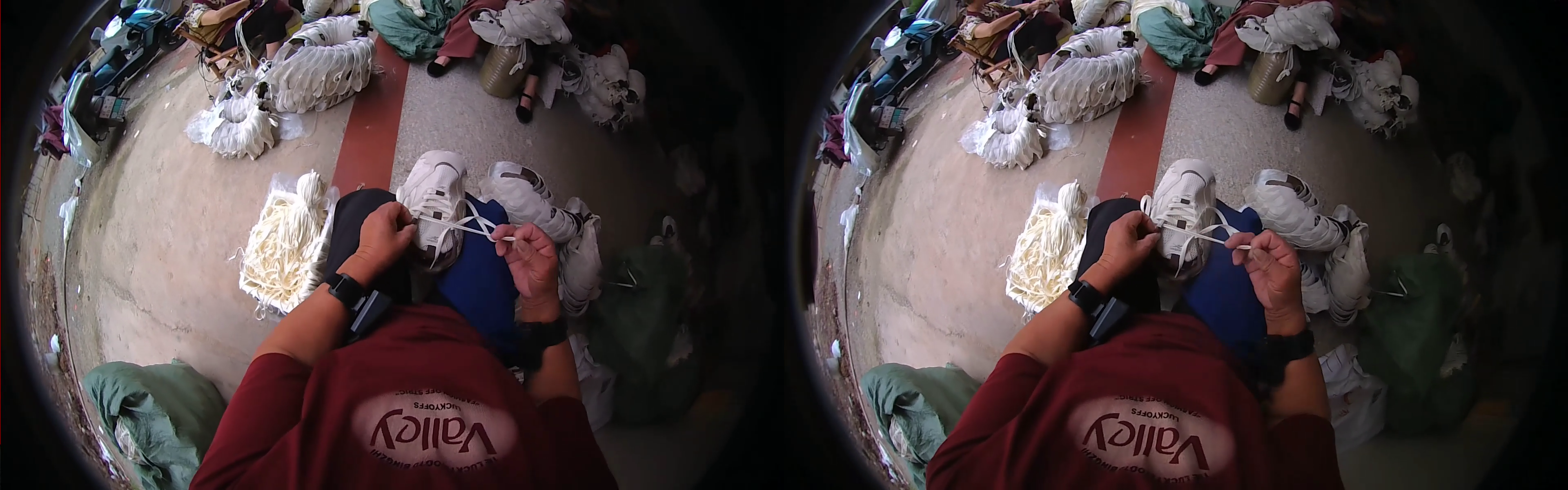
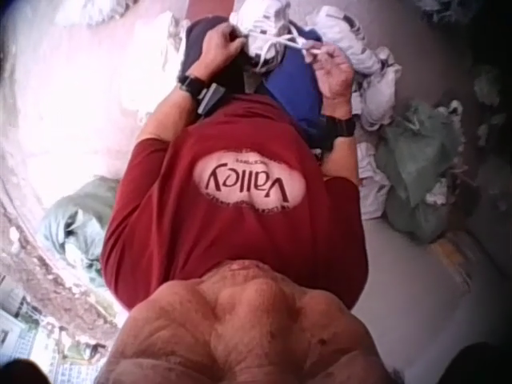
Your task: The recorder is lacing white athletic shoes while sitting on the floor with multiple shoe components and bags around them.
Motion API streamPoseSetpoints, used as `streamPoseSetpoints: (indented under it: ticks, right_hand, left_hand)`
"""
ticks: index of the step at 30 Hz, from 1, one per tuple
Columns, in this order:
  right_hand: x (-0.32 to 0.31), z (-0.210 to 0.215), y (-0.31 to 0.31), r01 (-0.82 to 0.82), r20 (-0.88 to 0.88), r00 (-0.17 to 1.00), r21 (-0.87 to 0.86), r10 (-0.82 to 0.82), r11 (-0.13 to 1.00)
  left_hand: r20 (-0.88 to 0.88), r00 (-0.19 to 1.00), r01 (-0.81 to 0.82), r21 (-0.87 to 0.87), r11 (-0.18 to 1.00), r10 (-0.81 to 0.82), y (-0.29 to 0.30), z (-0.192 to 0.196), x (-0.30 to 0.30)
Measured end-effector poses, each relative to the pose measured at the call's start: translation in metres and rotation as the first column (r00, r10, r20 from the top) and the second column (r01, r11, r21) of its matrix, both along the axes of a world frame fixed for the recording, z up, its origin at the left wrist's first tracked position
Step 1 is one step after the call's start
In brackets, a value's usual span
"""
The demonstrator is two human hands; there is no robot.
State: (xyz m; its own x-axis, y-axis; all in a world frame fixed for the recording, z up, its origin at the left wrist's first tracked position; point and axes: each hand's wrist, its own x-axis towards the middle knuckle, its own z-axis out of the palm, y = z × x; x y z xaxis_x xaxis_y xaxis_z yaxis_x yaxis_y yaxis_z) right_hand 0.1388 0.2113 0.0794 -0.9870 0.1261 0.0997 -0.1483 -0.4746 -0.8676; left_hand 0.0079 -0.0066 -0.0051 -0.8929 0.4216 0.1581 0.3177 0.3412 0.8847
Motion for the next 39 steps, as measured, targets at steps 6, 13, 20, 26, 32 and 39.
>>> streamPoseSetpoints:
  ticks: [6,13,20,26,32,39]
  right_hand:
    - [0.009,-0.019,-0.003,-0.315,0.158,0.945,0.209,0.286,0.926]
    - [0.005,-0.022,0.002,-0.286,0.144,0.958,0.361,0.250,0.888]
    - [0.013,-0.040,0.035,0.036,0.101,0.974,0.812,-0.202,0.582]
    - [0.036,-0.078,0.074,0.076,0.045,0.949,0.928,-0.313,0.364]
    - [0.052,-0.090,0.101,0.242,-0.187,0.920,0.962,-0.345,0.124]
    - [0.072,-0.085,0.108,0.210,-0.271,0.904,0.955,-0.332,-0.209]
  left_hand:
    - [-0.333,0.921,0.170,-0.118,0.978,-0.200,0.032,0.047,-0.001]
    - [-0.095,0.877,0.269,-0.717,0.644,-0.472,0.058,0.052,0.010]
    - [-0.353,0.875,-0.027,-0.718,0.696,-0.330,-0.028,0.066,-0.016]
    - [-0.166,0.985,-0.091,-0.735,0.672,-0.048,-0.119,0.050,-0.024]
    - [-0.179,0.983,-0.139,-0.611,0.779,0.036,-0.127,0.030,-0.024]
    - [-0.172,0.980,-0.190,-0.659,0.728,0.100,-0.144,0.028,-0.033]
